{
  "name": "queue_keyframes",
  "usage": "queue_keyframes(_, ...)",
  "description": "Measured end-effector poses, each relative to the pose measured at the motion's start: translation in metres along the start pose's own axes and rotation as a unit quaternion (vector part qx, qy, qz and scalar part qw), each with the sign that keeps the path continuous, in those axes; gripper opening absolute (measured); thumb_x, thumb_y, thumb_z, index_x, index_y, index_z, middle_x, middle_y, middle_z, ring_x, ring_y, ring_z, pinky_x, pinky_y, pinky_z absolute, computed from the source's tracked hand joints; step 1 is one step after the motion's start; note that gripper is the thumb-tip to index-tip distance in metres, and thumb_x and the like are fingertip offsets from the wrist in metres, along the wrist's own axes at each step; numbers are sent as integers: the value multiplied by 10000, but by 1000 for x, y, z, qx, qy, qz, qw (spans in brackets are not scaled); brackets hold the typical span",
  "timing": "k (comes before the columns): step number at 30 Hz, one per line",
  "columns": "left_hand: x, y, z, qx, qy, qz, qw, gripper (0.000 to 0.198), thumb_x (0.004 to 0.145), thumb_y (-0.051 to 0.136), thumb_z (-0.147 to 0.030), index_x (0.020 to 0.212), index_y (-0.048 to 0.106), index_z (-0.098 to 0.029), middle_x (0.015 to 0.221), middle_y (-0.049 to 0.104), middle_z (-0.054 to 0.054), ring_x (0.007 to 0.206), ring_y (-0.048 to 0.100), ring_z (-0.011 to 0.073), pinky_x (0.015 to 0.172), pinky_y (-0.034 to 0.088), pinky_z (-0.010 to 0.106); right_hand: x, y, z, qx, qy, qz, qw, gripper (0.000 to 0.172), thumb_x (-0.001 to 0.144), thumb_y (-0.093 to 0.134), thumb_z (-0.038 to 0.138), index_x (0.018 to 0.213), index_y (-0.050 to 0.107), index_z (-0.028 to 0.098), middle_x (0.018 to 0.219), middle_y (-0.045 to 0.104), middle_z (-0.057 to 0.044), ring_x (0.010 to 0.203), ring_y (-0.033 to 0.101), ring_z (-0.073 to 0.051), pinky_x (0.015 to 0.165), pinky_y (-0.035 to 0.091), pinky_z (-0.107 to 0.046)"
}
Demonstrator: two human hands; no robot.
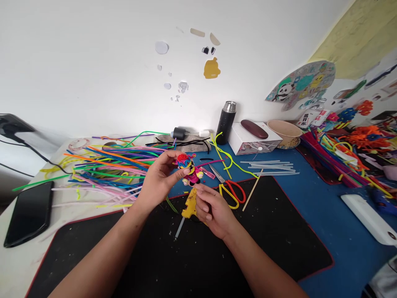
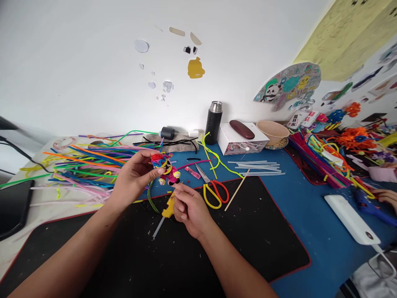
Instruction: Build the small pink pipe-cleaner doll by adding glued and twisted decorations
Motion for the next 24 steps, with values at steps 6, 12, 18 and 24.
queue_keyframes(6,2,-10,1,-7,-6,-16,1000,398,786,916,-364,1086,680,-251,1053,722,33,933,687,197,822,581,311,0,-7,2,-4,-2,-9,1000,450,847,808,334,1239,708,137,492,454,116,366,274,-46,425,155,-213)
queue_keyframes(12,1,-8,3,12,-9,1,1000,397,805,897,-381,1101,676,-235,1079,711,53,963,690,219,848,582,340,-1,-4,7,-7,-14,-10,1000,466,842,813,321,1251,704,128,496,448,116,365,273,-46,420,141,-216)
queue_keyframes(18,-1,-5,2,25,9,19,999,348,844,865,-374,1108,682,-239,1110,712,54,1016,693,227,908,573,355,-1,-2,8,-3,-13,-8,1000,354,837,825,331,1125,706,162,493,449,116,359,269,-45,411,132,-212)
queue_keyframes(24,0,-4,9,30,18,20,999,317,857,854,-360,1101,684,-252,1112,716,56,1035,690,233,949,553,383,0,-2,8,-6,-13,-13,1000,344,831,824,322,1111,703,163,492,449,117,361,269,-44,409,133,-209)
Point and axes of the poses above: each hand's wrist, its own x-axis towards the middle knuckle, its own y-axis out of the palm, z = x × y, the point moved 3 cm from there along x, towards the middle knuckle
